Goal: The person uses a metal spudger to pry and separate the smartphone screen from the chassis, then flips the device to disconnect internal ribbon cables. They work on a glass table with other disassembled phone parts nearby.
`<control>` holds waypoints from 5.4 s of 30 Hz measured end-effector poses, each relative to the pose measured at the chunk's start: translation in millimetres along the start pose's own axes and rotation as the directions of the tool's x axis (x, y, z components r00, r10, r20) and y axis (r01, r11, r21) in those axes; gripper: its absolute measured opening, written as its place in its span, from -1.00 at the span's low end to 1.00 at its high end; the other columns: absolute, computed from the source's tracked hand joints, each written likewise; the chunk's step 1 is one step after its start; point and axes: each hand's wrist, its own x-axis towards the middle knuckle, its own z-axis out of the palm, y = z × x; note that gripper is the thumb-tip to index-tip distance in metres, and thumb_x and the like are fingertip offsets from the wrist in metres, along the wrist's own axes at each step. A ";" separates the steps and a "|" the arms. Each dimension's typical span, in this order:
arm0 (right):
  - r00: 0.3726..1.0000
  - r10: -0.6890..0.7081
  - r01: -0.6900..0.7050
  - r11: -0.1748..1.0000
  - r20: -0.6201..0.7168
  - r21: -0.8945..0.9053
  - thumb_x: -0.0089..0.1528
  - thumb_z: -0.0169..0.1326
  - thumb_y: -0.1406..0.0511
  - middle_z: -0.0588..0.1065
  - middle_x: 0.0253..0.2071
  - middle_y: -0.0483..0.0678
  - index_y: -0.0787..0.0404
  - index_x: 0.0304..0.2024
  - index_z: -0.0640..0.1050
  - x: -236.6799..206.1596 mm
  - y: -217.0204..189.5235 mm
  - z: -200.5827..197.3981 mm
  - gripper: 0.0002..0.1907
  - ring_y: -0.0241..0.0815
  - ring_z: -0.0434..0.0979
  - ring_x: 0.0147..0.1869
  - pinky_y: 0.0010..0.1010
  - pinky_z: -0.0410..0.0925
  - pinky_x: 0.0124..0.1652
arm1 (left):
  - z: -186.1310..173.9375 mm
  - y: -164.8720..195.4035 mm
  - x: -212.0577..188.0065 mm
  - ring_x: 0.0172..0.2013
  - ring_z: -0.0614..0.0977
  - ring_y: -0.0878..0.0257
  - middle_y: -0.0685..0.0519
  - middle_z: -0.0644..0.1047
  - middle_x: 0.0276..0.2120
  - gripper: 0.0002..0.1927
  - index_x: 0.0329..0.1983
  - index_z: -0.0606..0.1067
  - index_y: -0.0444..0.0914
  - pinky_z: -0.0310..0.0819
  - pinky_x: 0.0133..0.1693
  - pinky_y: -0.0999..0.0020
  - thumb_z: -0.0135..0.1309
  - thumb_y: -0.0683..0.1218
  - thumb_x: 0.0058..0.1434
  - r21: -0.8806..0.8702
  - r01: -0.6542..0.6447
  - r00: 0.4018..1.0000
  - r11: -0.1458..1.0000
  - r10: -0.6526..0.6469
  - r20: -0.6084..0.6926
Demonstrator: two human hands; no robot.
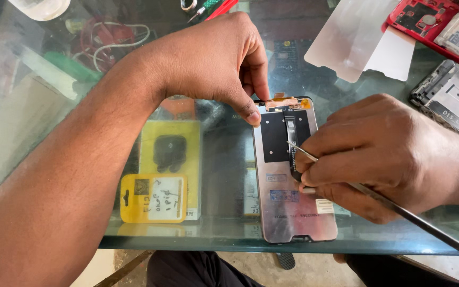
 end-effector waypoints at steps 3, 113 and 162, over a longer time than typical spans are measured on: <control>0.997 -0.077 0.077 0.997 0.018 -0.017 0.12 0.32 0.30 0.62 -0.22 0.01 0.20 -0.28 0.62 1.8 -1.9 -0.5 -0.83 -0.10 0.61 -0.40 -0.34 0.40 -0.48 | -0.7 0.4 0.2 -0.49 0.69 0.39 0.08 0.69 -0.48 -0.68 -0.36 0.69 -0.26 0.58 -0.41 0.49 0.53 -0.12 -0.20 0.027 -0.004 1.000 1.000 0.004 0.000; 0.542 0.799 -0.741 0.601 -0.260 0.301 0.13 0.13 0.47 0.65 -0.44 -0.04 0.35 -0.35 0.64 1.4 23.9 -0.6 -0.92 -0.36 0.59 -0.47 -0.51 0.47 -0.44 | 13.6 55.4 -18.7 -0.21 0.65 -0.01 -0.07 0.59 -0.34 -0.18 -0.30 0.47 -0.29 0.51 -0.19 0.09 0.50 0.36 -0.40 0.441 0.098 0.994 0.892 -0.106 -0.007; 0.582 0.787 -0.706 0.614 -0.205 0.351 0.15 0.10 0.45 0.63 -0.47 -0.05 0.35 -0.36 0.62 -0.6 32.1 1.0 -0.92 -0.38 0.53 -0.50 -0.53 0.42 -0.49 | 14.9 54.5 -19.1 -0.15 0.64 -0.04 -0.08 0.56 -0.25 -0.18 -0.26 0.44 -0.31 0.50 -0.15 0.06 0.44 0.37 -0.33 0.433 0.120 0.989 0.893 -0.146 0.027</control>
